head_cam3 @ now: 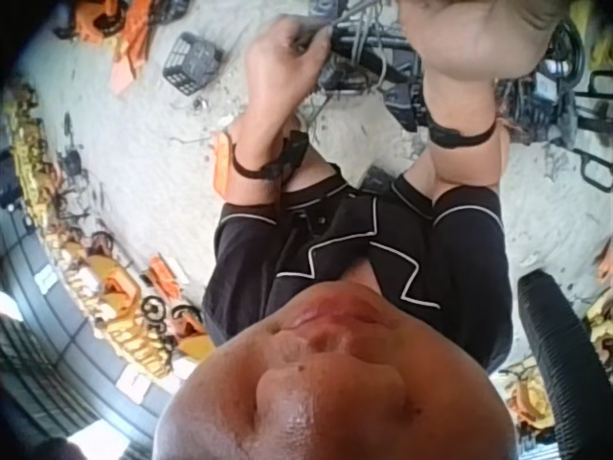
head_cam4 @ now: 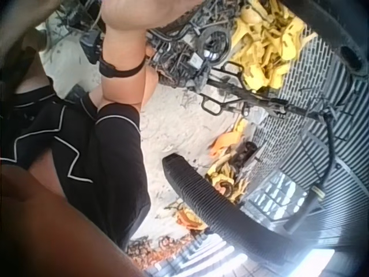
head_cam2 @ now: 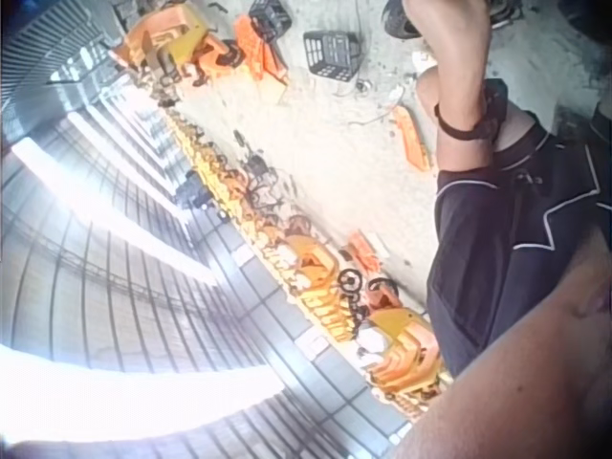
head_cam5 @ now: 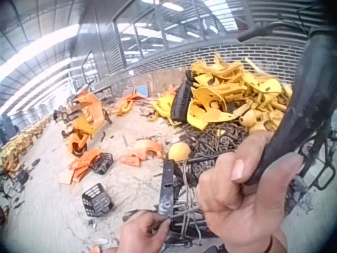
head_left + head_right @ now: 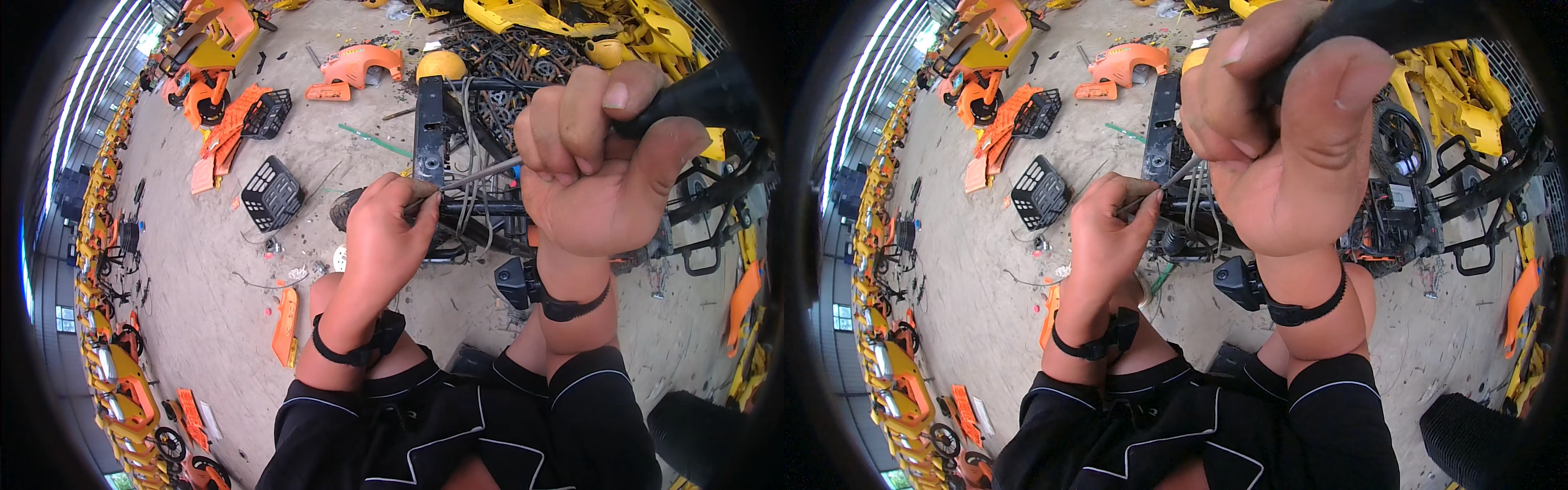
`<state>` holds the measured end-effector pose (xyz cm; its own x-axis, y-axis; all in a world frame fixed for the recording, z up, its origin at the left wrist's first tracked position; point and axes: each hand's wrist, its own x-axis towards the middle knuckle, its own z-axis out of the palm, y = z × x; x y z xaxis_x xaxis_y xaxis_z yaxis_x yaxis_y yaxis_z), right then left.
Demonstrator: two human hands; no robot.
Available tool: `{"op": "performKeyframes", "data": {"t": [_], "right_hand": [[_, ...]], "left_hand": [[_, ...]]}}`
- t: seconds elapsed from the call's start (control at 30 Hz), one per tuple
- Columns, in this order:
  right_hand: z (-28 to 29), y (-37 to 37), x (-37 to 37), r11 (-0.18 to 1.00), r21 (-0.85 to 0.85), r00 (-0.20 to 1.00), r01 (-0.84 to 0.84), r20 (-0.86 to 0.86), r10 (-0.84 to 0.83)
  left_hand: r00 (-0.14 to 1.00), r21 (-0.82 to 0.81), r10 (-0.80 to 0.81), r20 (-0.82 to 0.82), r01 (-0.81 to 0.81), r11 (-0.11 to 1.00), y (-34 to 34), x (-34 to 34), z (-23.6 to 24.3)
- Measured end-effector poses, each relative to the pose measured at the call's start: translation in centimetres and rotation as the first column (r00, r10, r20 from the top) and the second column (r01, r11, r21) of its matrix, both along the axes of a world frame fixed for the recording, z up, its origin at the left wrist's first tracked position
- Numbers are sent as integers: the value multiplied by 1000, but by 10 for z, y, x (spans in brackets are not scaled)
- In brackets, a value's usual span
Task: The person works on the wiring of a motorcycle frame, using a tool to manipulate wires and components near the front of the frame.
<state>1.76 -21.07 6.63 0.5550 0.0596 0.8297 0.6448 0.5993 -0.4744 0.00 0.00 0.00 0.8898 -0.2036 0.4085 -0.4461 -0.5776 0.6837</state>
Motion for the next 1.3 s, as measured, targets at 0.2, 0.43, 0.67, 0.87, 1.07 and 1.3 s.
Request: {"op": "performKeyframes", "data": {"t": [0.2, 0.43, 0.67, 0.87, 1.07, 1.3], "right_hand": [[-4, 31, -1, 989, 139, 998, -50, -27, 54], [8, 34, -13, 985, 167, 989, 37, -146, -12], [17, 49, -12, 928, 280, 956, 246, -227, -185], [16, 40, -10, 921, 164, 933, 354, -139, -333], [26, 41, -21, 954, 201, 974, 224, -92, -209], [27, 34, -15, 968, 180, 983, 178, 21, -184]], "left_hand": [[1000, 107, 19, -13, -18, 994, 17, -2, 12], [999, 49, -40, 29, 38, 998, 3, -1, 1], [999, 17, -16, 39, 16, 1000, 7, -6, 3], [999, 20, -30, 26, 30, 999, 5, -4, 2], [998, 4, -51, 38, 51, 999, 6, -6, 3], [997, 6, -51, 52, 51, 999, 6, -6, 1]]}}
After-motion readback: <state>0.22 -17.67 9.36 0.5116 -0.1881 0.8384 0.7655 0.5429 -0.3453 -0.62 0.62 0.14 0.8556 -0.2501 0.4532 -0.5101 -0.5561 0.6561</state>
